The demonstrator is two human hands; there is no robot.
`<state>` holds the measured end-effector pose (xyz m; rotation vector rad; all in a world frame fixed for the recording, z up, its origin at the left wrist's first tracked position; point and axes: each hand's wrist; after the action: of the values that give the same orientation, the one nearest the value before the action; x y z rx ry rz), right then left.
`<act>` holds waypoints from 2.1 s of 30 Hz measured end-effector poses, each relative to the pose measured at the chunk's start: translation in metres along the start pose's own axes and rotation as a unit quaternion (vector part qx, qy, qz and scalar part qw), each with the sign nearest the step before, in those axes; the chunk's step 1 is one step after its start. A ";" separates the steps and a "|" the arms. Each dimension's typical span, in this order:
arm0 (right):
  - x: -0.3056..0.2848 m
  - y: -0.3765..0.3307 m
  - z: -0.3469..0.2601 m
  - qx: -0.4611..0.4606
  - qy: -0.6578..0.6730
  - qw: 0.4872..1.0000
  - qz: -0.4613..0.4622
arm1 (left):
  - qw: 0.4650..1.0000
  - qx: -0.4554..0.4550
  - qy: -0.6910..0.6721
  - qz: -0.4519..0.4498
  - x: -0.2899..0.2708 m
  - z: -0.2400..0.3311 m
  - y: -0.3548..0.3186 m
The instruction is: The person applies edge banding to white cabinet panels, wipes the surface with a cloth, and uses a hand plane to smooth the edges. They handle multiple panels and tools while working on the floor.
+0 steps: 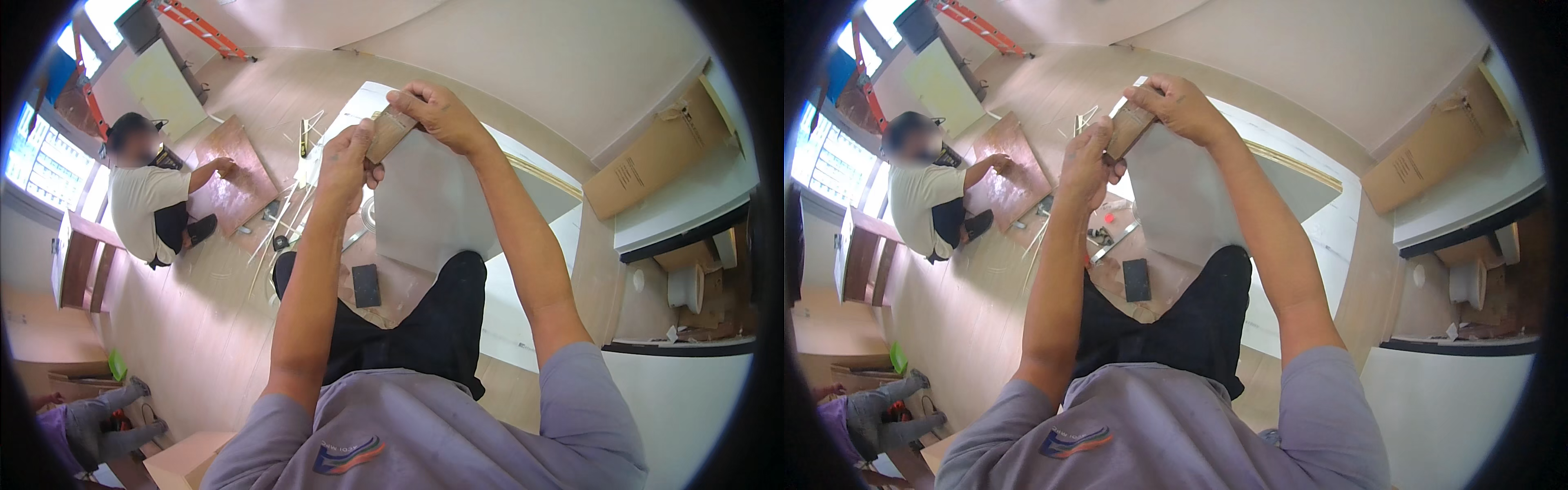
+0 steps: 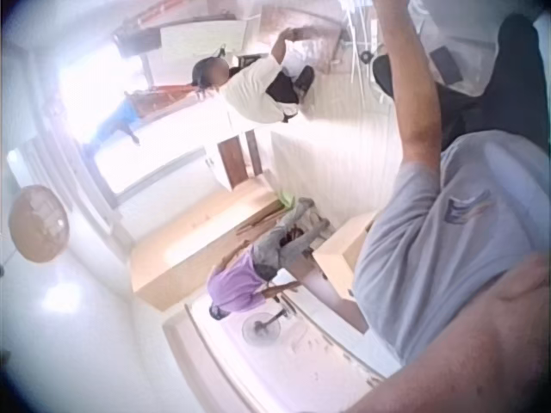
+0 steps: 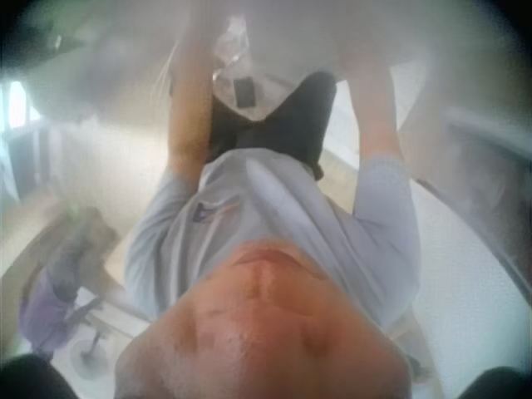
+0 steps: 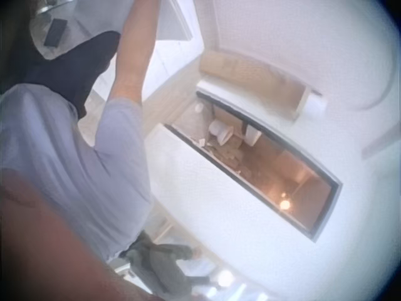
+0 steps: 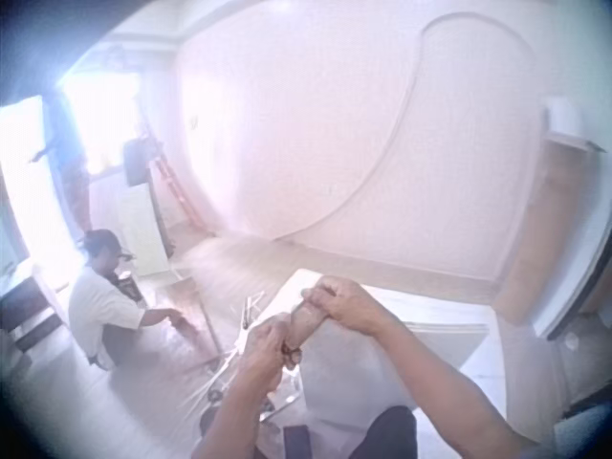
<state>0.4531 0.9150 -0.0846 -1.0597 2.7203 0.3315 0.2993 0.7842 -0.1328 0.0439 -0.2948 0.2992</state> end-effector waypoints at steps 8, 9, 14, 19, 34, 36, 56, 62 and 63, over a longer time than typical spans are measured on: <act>0.002 -0.004 -0.004 -0.023 -0.048 0.999 -0.003 | 0.995 0.006 -0.074 -0.066 -0.012 -0.018 -0.001; 0.000 -0.003 -0.002 -0.029 -0.058 0.998 -0.003 | 0.994 0.007 -0.072 -0.080 -0.013 -0.018 0.000; -0.001 0.000 -0.003 -0.026 -0.063 0.998 0.002 | 0.993 0.022 -0.082 -0.085 -0.013 -0.017 0.002; 0.002 0.002 -0.004 -0.019 -0.078 0.997 0.020 | 0.981 -0.036 -0.186 -0.033 -0.008 -0.011 0.001; 0.003 -0.002 -0.002 -0.045 -0.093 0.995 0.017 | 0.992 0.016 -0.102 -0.069 -0.013 -0.042 0.007; 0.003 -0.003 -0.003 -0.033 -0.097 0.995 0.011 | 0.991 0.027 -0.084 -0.096 -0.020 -0.041 0.005; 0.001 0.008 0.008 -0.003 -0.015 0.999 0.039 | 0.994 0.081 -0.045 0.063 0.023 -0.025 0.005; 0.008 0.002 -0.003 0.034 0.044 0.996 0.069 | 0.983 0.114 -0.037 0.141 0.026 -0.021 0.027; 0.010 -0.001 -0.007 0.037 0.050 0.995 0.081 | 0.981 0.114 -0.016 0.158 0.026 -0.017 0.033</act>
<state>0.4460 0.9056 -0.0809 -0.8599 2.8906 0.2063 0.3180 0.8242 -0.1418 0.2295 -0.2981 0.6470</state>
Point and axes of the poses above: each hand's wrist, its own y-axis towards the middle knuckle, its own x-axis out of the palm, z = x × y, and after that the axes turned 1 degree about x, right-handed
